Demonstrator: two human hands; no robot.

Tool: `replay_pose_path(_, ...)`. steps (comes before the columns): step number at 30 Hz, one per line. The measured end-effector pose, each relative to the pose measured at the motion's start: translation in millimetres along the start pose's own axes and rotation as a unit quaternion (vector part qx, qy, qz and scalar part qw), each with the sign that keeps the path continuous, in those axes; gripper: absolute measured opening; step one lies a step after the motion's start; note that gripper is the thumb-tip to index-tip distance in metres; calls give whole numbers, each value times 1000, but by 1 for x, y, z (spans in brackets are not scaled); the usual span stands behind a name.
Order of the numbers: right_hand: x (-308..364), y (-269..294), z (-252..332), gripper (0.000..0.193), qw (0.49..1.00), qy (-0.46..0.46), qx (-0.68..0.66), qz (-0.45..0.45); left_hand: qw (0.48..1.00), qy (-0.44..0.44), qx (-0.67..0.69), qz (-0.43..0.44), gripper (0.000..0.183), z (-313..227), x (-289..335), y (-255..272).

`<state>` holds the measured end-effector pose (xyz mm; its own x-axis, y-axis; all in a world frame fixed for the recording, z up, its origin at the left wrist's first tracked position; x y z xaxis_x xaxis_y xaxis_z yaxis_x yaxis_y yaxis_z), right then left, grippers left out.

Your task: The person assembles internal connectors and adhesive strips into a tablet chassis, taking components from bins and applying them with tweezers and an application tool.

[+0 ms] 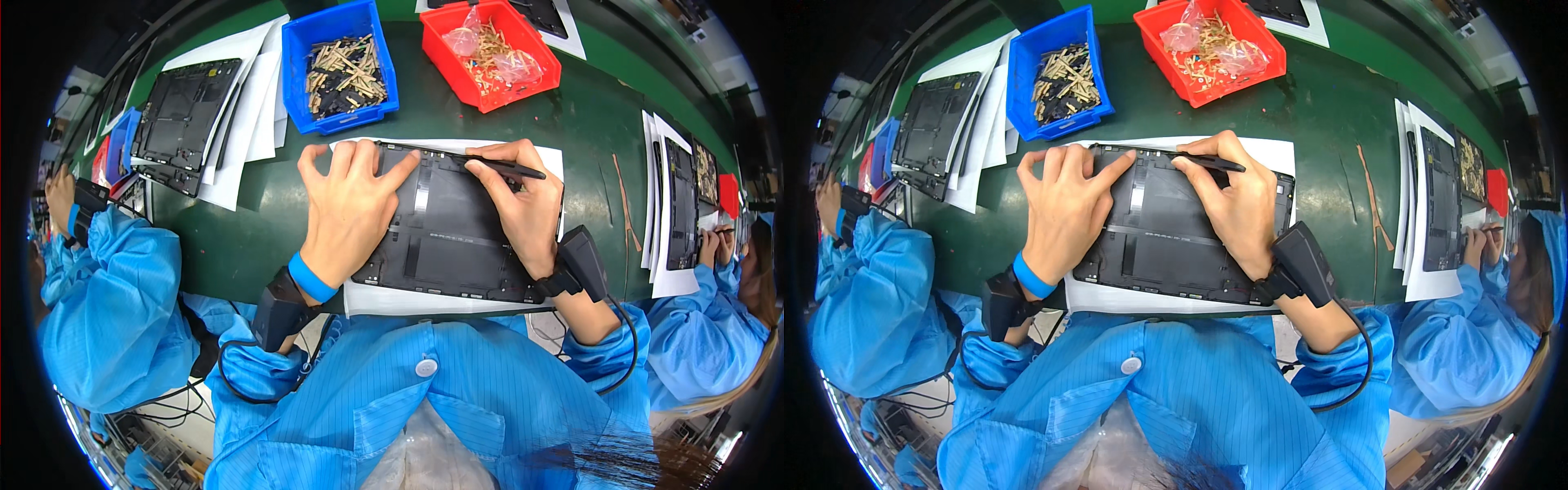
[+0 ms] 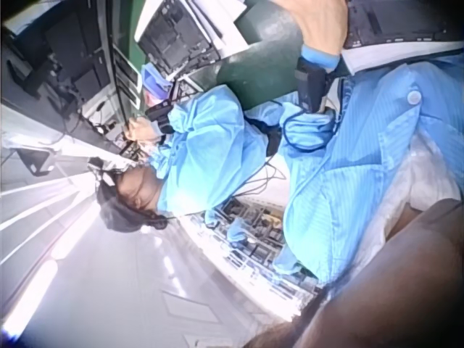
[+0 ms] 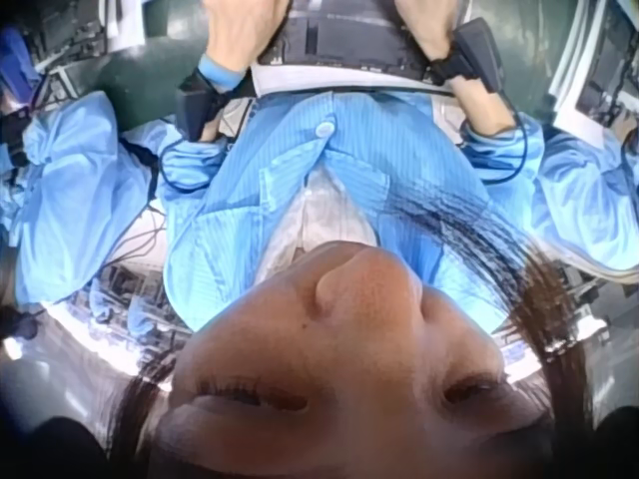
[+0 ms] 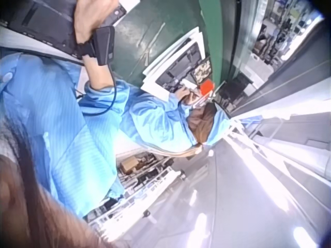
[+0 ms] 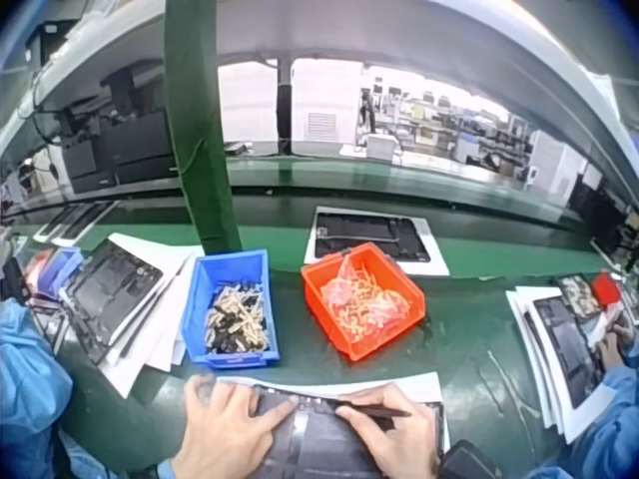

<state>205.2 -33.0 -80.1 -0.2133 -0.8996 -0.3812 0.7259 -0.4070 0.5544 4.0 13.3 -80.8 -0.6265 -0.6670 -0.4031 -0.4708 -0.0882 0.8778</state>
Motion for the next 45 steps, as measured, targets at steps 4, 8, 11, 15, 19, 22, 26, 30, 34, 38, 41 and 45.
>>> replay_pose_path(4,-2,0,4,13,1000,-7,4,2,998,20,-54,-23,46,-3,4,-4)
replay_pose_path(8,0,-1,0,13,1000,1,1,-2,999,0,-38,-13,47,-2,-1,-6)
replay_pose_path(11,0,0,1,14,1000,-3,12,2,1000,-27,2,-1,47,7,-3,-1)
replay_pose_path(15,1,0,1,14,1000,2,6,6,999,-35,19,1,40,11,-4,5)
replay_pose_path(19,3,0,-3,14,990,133,53,-1,986,-64,155,-18,21,10,-25,5)
replay_pose_path(22,11,5,6,16,963,207,168,27,956,-113,271,-23,14,7,-48,-13)
replay_pose_path(26,22,-2,3,13,934,267,233,46,941,-140,305,36,16,11,-61,-27)
replay_pose_path(30,22,-3,7,14,918,296,259,42,925,-181,323,83,20,21,-69,-32)
replay_pose_path(34,23,-2,6,15,915,306,259,39,915,-205,311,152,20,24,-79,-30)
replay_pose_path(38,23,-1,5,16,918,305,247,48,912,-230,289,177,18,25,-87,-31)
replay_pose_path(41,22,0,4,17,920,305,242,50,904,-226,295,209,15,26,-92,-30)
replay_pose_path(45,22,1,5,17,926,285,240,62,893,-221,330,212,12,30,-91,-31)
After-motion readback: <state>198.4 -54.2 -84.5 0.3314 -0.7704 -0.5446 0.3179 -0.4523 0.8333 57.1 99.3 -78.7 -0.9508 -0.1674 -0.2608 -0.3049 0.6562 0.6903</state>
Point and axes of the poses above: each hand's wrist, its own x-axis away from the middle knuckle, its own y-axis out of the back of the hand, z = x × y, the point moved 1 cm from there along -x, towards the middle knuckle, and after that the axes turned 10 degrees about x, right-handed, at the moved point
